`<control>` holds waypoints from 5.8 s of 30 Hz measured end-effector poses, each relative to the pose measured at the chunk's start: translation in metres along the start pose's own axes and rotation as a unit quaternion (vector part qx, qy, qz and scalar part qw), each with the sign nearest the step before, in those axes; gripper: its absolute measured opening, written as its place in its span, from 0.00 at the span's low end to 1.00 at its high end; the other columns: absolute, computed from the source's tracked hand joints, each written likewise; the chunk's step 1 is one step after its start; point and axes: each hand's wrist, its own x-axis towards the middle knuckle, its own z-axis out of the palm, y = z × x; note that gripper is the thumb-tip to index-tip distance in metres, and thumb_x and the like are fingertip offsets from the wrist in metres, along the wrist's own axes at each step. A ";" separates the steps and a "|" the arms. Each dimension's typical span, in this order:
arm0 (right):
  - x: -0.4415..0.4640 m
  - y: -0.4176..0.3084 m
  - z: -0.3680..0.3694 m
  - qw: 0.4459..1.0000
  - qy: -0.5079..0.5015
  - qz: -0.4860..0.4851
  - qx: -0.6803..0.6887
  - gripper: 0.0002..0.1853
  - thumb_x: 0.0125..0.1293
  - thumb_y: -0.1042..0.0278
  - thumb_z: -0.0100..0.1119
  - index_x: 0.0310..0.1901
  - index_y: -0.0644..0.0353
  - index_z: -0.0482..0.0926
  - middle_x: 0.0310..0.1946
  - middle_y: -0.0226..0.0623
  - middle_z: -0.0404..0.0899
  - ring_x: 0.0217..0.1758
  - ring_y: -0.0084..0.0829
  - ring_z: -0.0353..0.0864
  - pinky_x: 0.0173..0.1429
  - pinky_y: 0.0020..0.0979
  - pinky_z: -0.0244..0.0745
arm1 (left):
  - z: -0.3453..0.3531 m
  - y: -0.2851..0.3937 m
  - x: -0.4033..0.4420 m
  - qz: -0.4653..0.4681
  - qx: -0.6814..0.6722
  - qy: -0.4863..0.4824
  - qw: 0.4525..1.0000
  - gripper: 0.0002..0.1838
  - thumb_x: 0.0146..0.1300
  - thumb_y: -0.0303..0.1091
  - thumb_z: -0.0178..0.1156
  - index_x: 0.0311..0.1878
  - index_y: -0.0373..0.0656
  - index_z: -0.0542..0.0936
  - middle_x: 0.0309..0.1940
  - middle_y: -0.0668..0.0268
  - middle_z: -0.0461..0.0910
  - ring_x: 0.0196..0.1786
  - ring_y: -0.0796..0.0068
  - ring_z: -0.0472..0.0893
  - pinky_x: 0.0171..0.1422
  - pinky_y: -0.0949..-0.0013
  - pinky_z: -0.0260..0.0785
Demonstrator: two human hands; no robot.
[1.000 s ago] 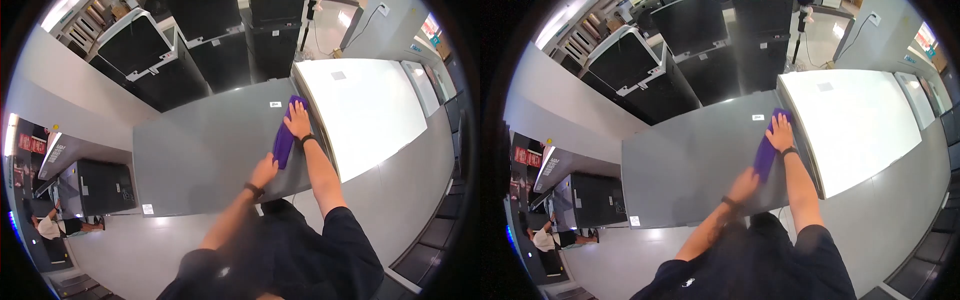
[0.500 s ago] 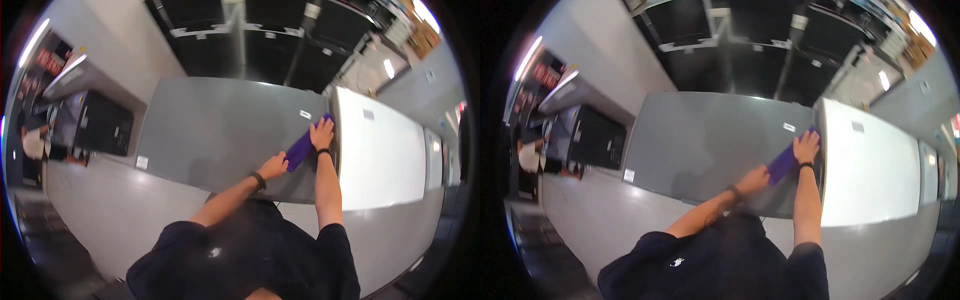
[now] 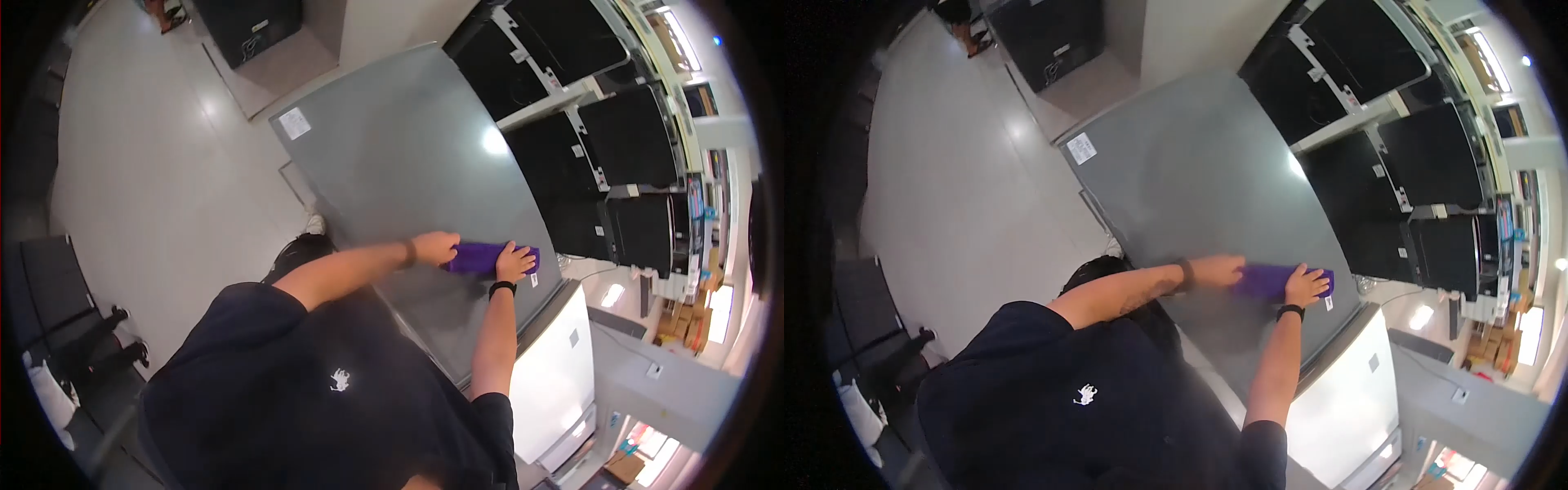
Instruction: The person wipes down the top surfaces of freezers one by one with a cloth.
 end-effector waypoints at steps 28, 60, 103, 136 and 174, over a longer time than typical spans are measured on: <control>-0.011 -0.360 0.016 0.951 -0.020 -0.308 0.008 0.40 0.74 0.42 0.36 0.76 0.65 0.48 0.77 0.59 0.38 0.81 0.56 0.33 0.79 0.55 0.36 | -0.253 -0.064 -0.056 -0.079 -0.215 0.261 0.938 0.13 0.67 0.35 0.54 0.44 0.32 0.77 0.28 0.57 0.83 0.30 0.67 0.87 0.36 0.66 0.77; -0.251 -0.029 -0.001 0.998 0.024 0.046 0.044 0.35 0.73 0.50 0.46 0.73 0.64 0.55 0.75 0.61 0.47 0.79 0.58 0.45 0.75 0.56 0.50 | -0.040 0.009 -0.028 0.131 0.284 -0.193 0.930 0.11 0.67 0.37 0.52 0.47 0.44 0.75 0.37 0.53 0.82 0.42 0.46 0.80 0.45 0.46 0.72; 0.059 -0.037 -0.008 0.986 0.108 0.073 0.108 0.35 0.72 0.49 0.43 0.74 0.60 0.56 0.77 0.53 0.46 0.81 0.50 0.40 0.78 0.58 0.39 | -0.011 0.057 0.090 -0.094 0.345 -0.036 0.933 0.20 0.66 0.42 0.49 0.56 0.42 0.73 0.42 0.45 0.82 0.48 0.39 0.80 0.53 0.46 0.72; -0.008 -0.548 0.028 0.961 0.065 -0.242 0.119 0.35 0.71 0.47 0.43 0.73 0.61 0.58 0.77 0.53 0.47 0.81 0.50 0.41 0.78 0.59 0.39 | -0.386 -0.047 -0.026 -0.210 0.221 0.219 0.927 0.17 0.66 0.42 0.52 0.51 0.41 0.72 0.37 0.44 0.82 0.42 0.36 0.79 0.46 0.43 0.71; -0.081 -0.151 0.008 0.969 0.083 -0.194 0.125 0.32 0.70 0.48 0.45 0.72 0.55 0.61 0.76 0.43 0.53 0.81 0.43 0.46 0.79 0.52 0.42 | -0.023 0.002 -0.050 -0.020 0.416 0.003 0.909 0.16 0.62 0.42 0.50 0.46 0.41 0.73 0.36 0.41 0.82 0.42 0.35 0.80 0.49 0.39 0.71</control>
